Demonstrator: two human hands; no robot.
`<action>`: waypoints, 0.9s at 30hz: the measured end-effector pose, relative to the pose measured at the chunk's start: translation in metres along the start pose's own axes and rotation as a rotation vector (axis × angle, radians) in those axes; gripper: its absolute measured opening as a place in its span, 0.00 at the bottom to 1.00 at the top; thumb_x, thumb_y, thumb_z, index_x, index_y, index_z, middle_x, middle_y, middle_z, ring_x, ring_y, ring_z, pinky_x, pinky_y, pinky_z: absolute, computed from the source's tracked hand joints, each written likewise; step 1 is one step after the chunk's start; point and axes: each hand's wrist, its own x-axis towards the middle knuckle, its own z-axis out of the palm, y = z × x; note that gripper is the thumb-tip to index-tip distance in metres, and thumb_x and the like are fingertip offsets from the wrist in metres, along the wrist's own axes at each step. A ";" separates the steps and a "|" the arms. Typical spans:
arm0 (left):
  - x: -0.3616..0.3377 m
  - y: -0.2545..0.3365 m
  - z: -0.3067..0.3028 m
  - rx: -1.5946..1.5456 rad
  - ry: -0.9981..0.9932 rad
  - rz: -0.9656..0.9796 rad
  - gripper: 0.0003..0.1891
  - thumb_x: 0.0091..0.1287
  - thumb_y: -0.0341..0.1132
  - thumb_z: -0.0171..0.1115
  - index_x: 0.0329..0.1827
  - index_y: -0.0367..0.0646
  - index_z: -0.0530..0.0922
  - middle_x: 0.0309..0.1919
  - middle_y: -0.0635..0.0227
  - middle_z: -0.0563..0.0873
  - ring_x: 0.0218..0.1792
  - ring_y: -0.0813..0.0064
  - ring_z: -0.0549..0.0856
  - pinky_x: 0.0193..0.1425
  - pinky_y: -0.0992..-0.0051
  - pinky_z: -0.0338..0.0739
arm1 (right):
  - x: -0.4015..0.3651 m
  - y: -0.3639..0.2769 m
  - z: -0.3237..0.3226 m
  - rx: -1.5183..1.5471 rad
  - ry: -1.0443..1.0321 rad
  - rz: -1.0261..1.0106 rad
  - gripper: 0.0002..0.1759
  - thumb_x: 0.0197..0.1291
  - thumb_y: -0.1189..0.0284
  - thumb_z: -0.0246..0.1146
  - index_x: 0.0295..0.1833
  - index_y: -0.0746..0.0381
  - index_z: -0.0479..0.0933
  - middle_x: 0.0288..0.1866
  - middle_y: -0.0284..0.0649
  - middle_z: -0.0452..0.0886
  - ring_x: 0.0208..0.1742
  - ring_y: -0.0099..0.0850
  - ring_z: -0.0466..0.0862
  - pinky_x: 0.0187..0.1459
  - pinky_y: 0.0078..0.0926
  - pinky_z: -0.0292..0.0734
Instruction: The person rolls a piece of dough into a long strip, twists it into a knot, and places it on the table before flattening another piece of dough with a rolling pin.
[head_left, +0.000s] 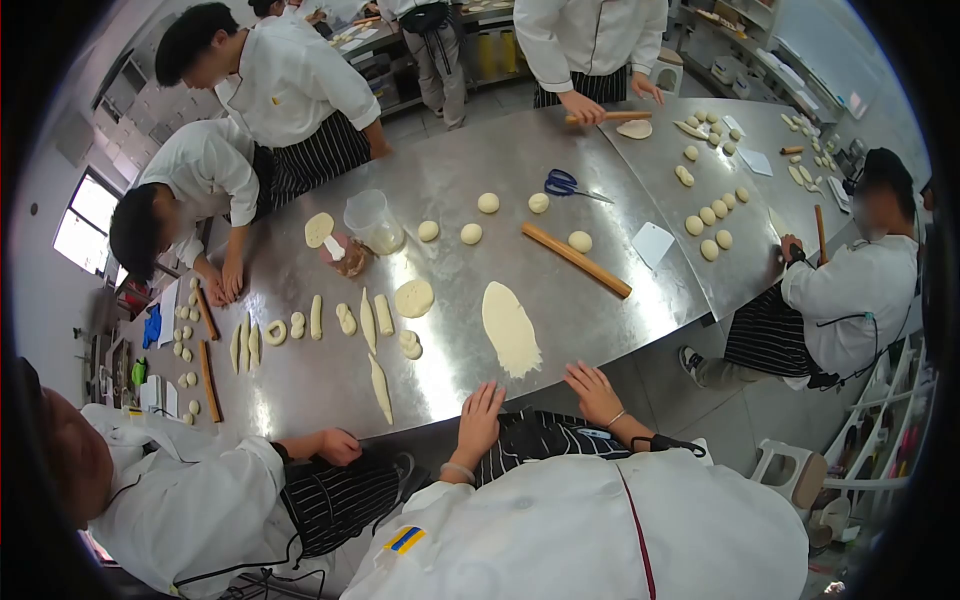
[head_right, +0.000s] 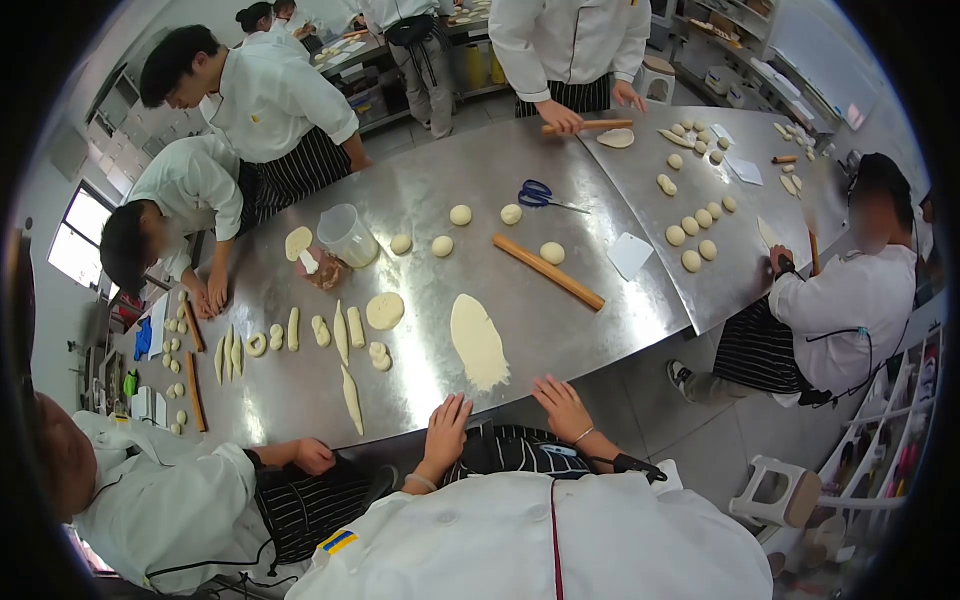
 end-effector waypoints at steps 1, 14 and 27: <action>0.000 0.001 0.001 0.000 0.001 0.001 0.38 0.50 0.22 0.61 0.70 0.45 0.68 0.72 0.61 0.66 0.74 0.59 0.63 0.73 0.58 0.59 | -0.001 0.000 0.000 0.004 0.004 -0.003 0.34 0.52 0.80 0.56 0.69 0.57 0.68 0.77 0.37 0.62 0.79 0.39 0.58 0.75 0.44 0.53; 0.004 0.006 0.004 0.016 0.059 -0.020 0.33 0.53 0.23 0.57 0.67 0.46 0.71 0.71 0.61 0.69 0.73 0.60 0.64 0.72 0.59 0.59 | 0.001 0.004 -0.010 -0.024 0.009 -0.044 0.33 0.52 0.80 0.58 0.67 0.56 0.70 0.77 0.35 0.61 0.78 0.36 0.59 0.72 0.42 0.57; 0.016 0.002 -0.020 -0.209 0.062 -0.080 0.24 0.55 0.24 0.57 0.59 0.45 0.78 0.63 0.60 0.76 0.66 0.59 0.71 0.67 0.60 0.64 | 0.019 0.008 -0.022 0.085 0.089 -0.009 0.22 0.53 0.79 0.59 0.56 0.57 0.77 0.65 0.37 0.74 0.67 0.38 0.71 0.64 0.42 0.65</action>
